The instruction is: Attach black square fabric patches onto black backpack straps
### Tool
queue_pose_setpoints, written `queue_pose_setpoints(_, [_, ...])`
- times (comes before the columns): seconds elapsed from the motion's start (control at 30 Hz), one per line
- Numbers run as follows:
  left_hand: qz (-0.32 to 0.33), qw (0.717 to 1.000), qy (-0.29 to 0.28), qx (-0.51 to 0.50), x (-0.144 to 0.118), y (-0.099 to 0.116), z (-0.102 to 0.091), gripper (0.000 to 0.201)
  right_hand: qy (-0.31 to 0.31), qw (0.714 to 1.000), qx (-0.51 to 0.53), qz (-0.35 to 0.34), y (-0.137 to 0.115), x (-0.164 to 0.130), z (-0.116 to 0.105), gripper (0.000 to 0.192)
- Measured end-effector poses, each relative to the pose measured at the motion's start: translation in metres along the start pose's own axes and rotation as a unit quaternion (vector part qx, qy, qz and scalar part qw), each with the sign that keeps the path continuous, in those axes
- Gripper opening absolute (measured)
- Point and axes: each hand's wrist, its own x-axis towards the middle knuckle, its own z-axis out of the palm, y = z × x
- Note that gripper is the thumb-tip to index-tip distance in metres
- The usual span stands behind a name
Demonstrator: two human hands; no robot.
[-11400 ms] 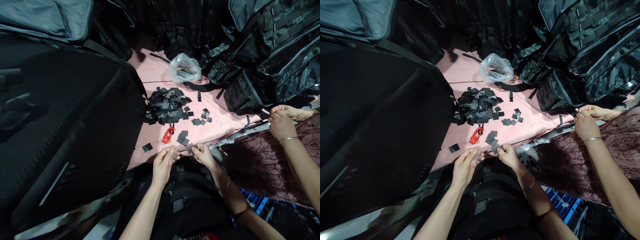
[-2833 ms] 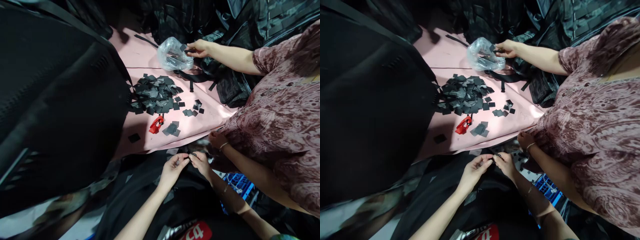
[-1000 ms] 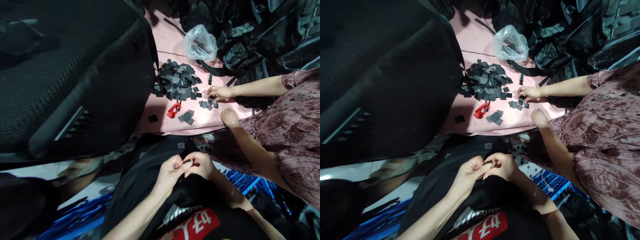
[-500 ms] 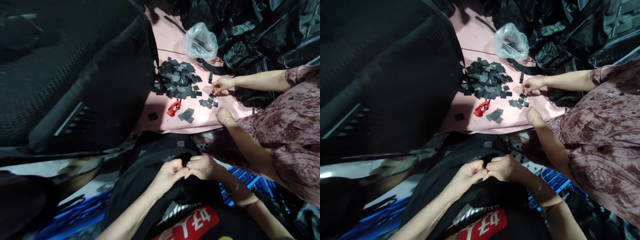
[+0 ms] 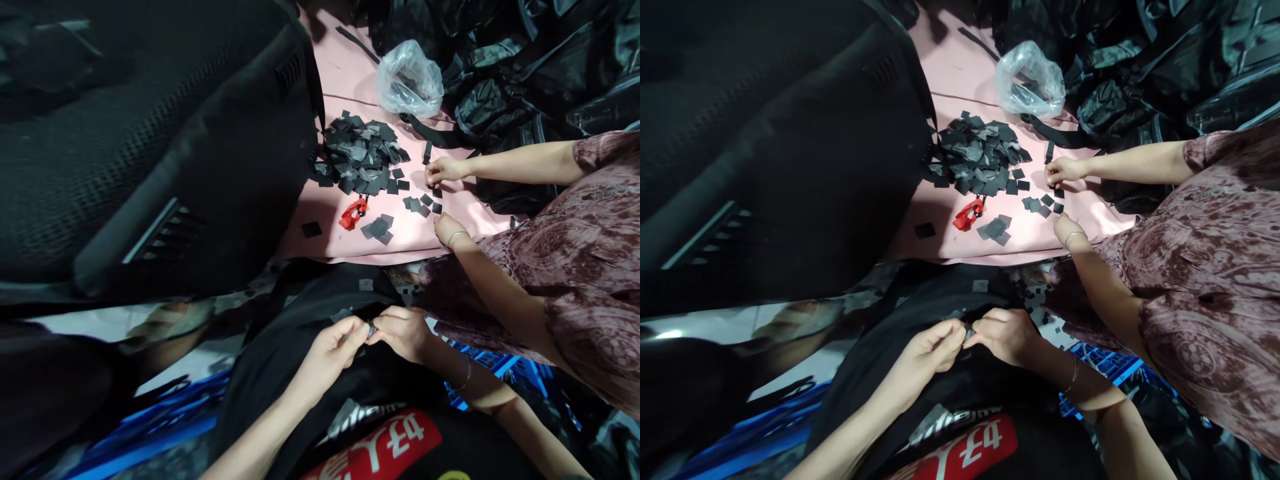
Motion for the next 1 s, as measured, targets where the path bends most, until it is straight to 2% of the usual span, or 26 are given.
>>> queue_pose_setpoints(0.1, [0.063, 0.992, 0.007, 0.11, 0.001, 0.002, -0.001, 0.048, 0.012, 1.0, 0.005, -0.026, 0.004, 0.002, -0.003, 0.027])
queue_pose_setpoints(0.2, [0.11, 0.968, 0.008, 0.223, -0.001, 0.007, -0.004, 0.046, -0.033, 0.998, 0.006, -0.049, 0.002, 0.009, -0.016, 0.033])
queue_pose_setpoints(0.27, [0.107, 0.962, -0.015, 0.25, -0.005, 0.01, -0.006, 0.047, -0.058, 0.993, -0.015, -0.1, -0.002, 0.013, -0.027, 0.036])
queue_pose_setpoints(0.33, [0.087, 0.974, -0.054, 0.2, -0.011, 0.012, -0.004, 0.048, -0.074, 0.989, -0.019, -0.13, -0.009, 0.017, -0.035, 0.04])
queue_pose_setpoints(0.43, [0.044, 0.994, -0.095, -0.005, -0.02, 0.016, 0.004, 0.045, -0.09, 0.987, 0.082, -0.105, -0.02, 0.02, -0.04, 0.042])
queue_pose_setpoints(0.53, [0.022, 0.974, -0.076, -0.214, -0.027, 0.023, 0.016, 0.045, -0.055, 0.963, 0.261, -0.041, -0.031, 0.023, -0.036, 0.035])
queue_pose_setpoints(0.6, [0.018, 0.958, -0.037, -0.285, -0.028, 0.027, 0.022, 0.044, -0.007, 0.944, 0.33, -0.008, -0.035, 0.026, -0.029, 0.029])
queue_pose_setpoints(0.73, [-0.008, 0.94, 0.031, -0.341, -0.025, 0.031, 0.025, 0.043, 0.1, 0.919, 0.379, 0.043, -0.039, 0.027, -0.008, 0.027])
queue_pose_setpoints(0.83, [0.005, 0.936, 0.053, -0.347, -0.022, 0.03, 0.025, 0.044, 0.141, 0.885, 0.436, 0.087, -0.042, 0.026, 0.006, 0.028])
queue_pose_setpoints(0.9, [0.04, 0.941, 0.078, -0.328, -0.02, 0.027, 0.026, 0.043, 0.171, 0.887, 0.411, 0.124, -0.044, 0.026, 0.013, 0.032])
queue_pose_setpoints(1.0, [0.125, 0.947, 0.135, -0.263, -0.014, 0.019, 0.028, 0.038, 0.227, 0.906, 0.309, 0.181, -0.047, 0.026, 0.021, 0.036])
